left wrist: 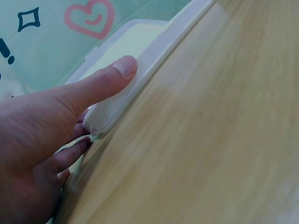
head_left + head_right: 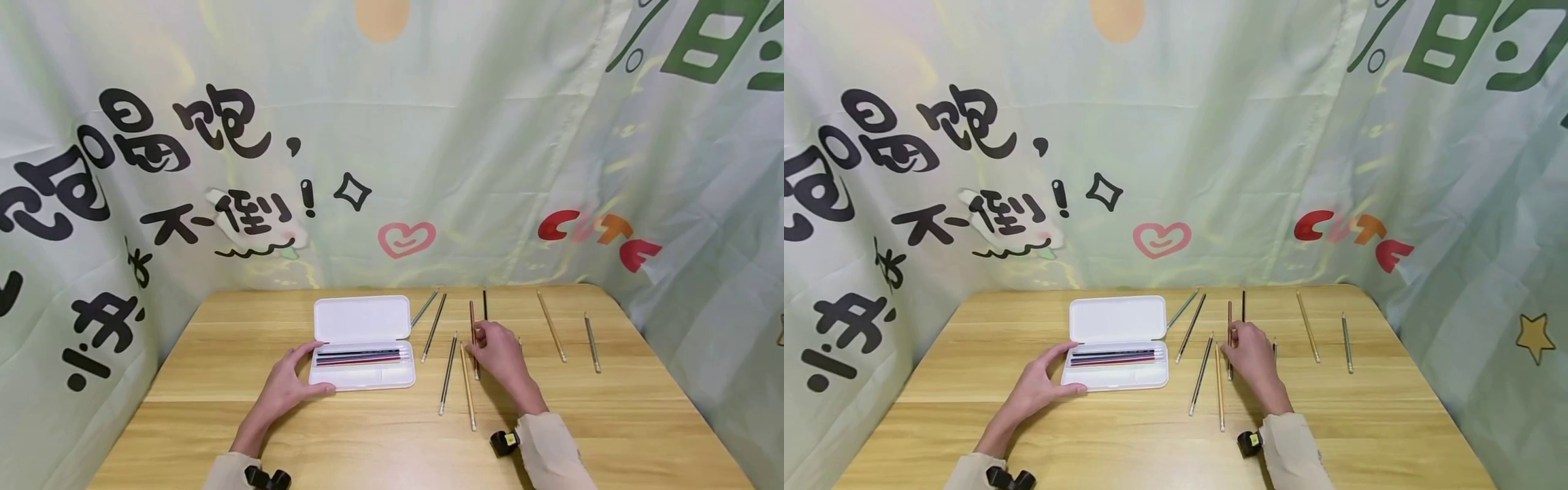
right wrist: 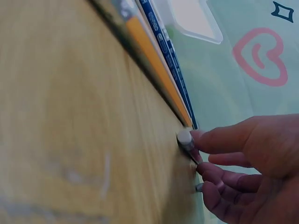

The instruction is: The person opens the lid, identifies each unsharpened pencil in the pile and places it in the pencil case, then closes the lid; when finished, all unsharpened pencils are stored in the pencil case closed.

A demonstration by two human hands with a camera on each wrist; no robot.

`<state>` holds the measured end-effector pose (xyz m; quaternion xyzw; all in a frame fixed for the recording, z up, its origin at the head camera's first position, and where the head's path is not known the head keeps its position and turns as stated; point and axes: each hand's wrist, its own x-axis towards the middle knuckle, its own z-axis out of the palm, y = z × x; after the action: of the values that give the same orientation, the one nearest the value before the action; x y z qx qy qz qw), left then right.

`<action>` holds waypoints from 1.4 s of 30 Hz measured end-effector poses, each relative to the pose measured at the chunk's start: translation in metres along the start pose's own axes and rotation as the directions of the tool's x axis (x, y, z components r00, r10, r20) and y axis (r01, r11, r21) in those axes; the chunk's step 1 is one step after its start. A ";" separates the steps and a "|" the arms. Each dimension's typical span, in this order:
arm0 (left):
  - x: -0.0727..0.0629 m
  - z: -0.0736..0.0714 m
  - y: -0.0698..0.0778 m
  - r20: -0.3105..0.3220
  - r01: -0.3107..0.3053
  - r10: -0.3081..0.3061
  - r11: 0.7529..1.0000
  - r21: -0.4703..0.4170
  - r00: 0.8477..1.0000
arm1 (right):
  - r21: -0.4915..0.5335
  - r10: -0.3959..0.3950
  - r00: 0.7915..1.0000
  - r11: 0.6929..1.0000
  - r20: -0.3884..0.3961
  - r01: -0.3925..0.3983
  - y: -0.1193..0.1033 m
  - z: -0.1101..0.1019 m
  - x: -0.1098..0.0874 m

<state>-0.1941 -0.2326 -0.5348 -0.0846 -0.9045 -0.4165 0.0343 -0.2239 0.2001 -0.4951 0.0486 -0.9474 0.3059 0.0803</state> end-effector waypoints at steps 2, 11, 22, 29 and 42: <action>0.000 0.000 0.000 0.004 0.002 -0.002 1.000 -0.006 1.000 | -0.007 0.006 1.000 1.000 0.001 -0.006 -0.001 0.000 -0.001; 0.000 0.000 0.000 0.006 -0.018 0.018 1.000 -0.012 1.000 | -0.007 0.044 0.998 0.999 -0.037 -0.044 -0.001 -0.006 -0.006; -0.002 0.002 -0.002 0.005 -0.016 0.016 1.000 -0.010 1.000 | 0.128 0.080 0.997 0.989 -0.013 -0.077 0.003 -0.007 -0.003; -0.001 0.000 -0.001 0.005 -0.002 0.002 1.000 -0.005 1.000 | 0.202 0.029 0.999 0.979 -0.044 -0.019 -0.010 -0.009 0.000; -0.002 -0.001 0.000 0.014 -0.002 0.002 1.000 -0.018 1.000 | 0.378 -0.093 0.995 0.922 0.026 0.076 -0.033 0.002 -0.002</action>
<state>-0.1922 -0.2331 -0.5345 -0.0888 -0.9008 -0.4242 0.0277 -0.2176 0.1723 -0.4788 0.1107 -0.8695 0.4773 0.0619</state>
